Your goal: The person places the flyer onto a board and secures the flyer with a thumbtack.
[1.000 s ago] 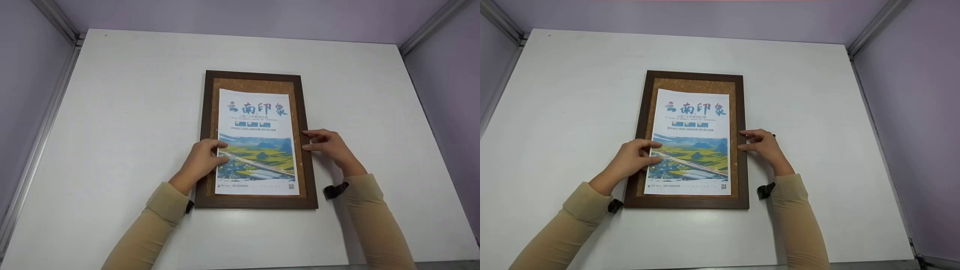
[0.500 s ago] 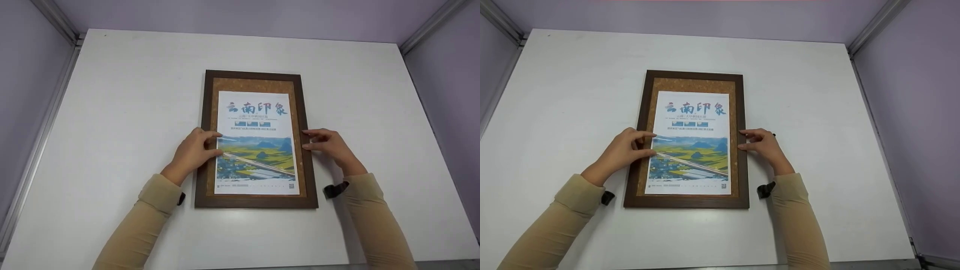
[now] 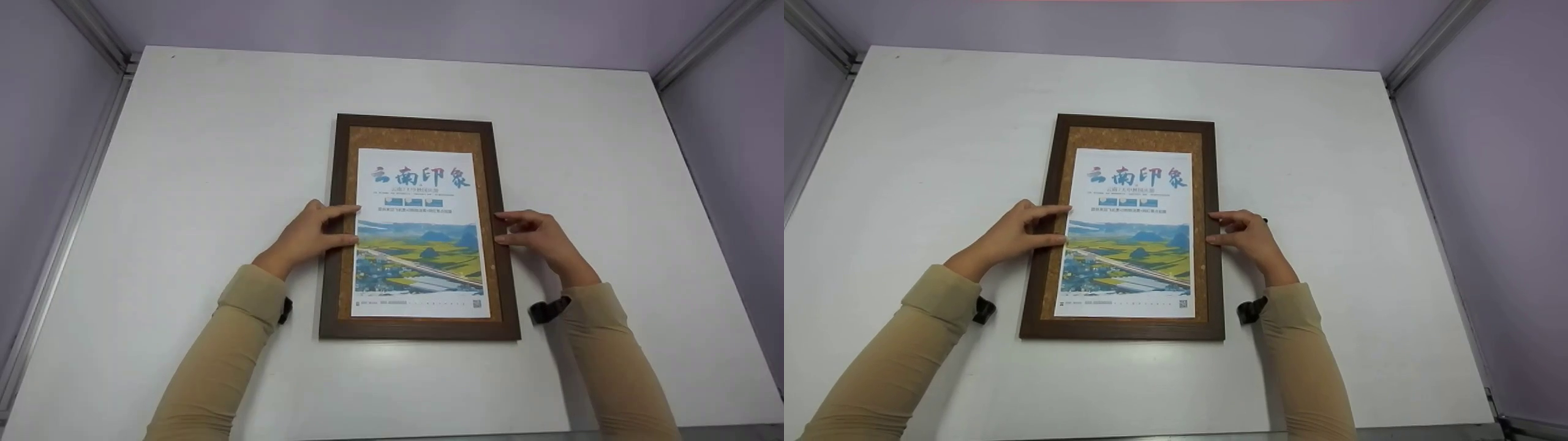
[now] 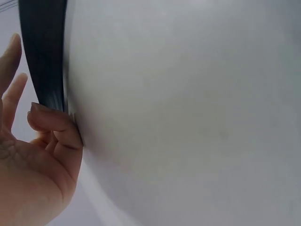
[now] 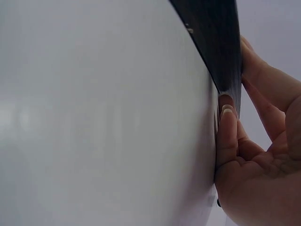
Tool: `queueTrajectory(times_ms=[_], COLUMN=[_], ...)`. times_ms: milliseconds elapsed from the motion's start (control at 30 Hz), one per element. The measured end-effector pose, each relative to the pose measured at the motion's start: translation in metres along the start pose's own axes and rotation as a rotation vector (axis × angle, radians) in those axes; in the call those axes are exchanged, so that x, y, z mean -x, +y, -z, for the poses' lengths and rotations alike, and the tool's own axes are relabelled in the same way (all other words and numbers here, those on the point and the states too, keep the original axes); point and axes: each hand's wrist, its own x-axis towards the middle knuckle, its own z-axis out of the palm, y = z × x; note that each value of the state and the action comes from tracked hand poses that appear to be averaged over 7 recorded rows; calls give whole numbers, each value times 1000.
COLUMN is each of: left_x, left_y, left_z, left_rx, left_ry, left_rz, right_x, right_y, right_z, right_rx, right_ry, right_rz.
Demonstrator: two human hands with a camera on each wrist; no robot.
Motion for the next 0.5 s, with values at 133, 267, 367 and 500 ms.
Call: queueTrajectory(times_ms=[133,267,367,500], left_x=[-3,-4,-3,-3], left_y=[-2,-2,-2,-1], left_z=[0,0,0,-1], left_rx=[-49,-108,-139,-146], left_ry=[-16,-22,-30,-40], left_rz=[6,3,0,5], right_x=[-1,-1,1,3], right_y=[1,1,0,1], right_z=[0,0,0,0], right_rx=[-10,-6,-4,-12], right_ry=[-6,-7,-7,-8], right_rz=[2,2,3,6])
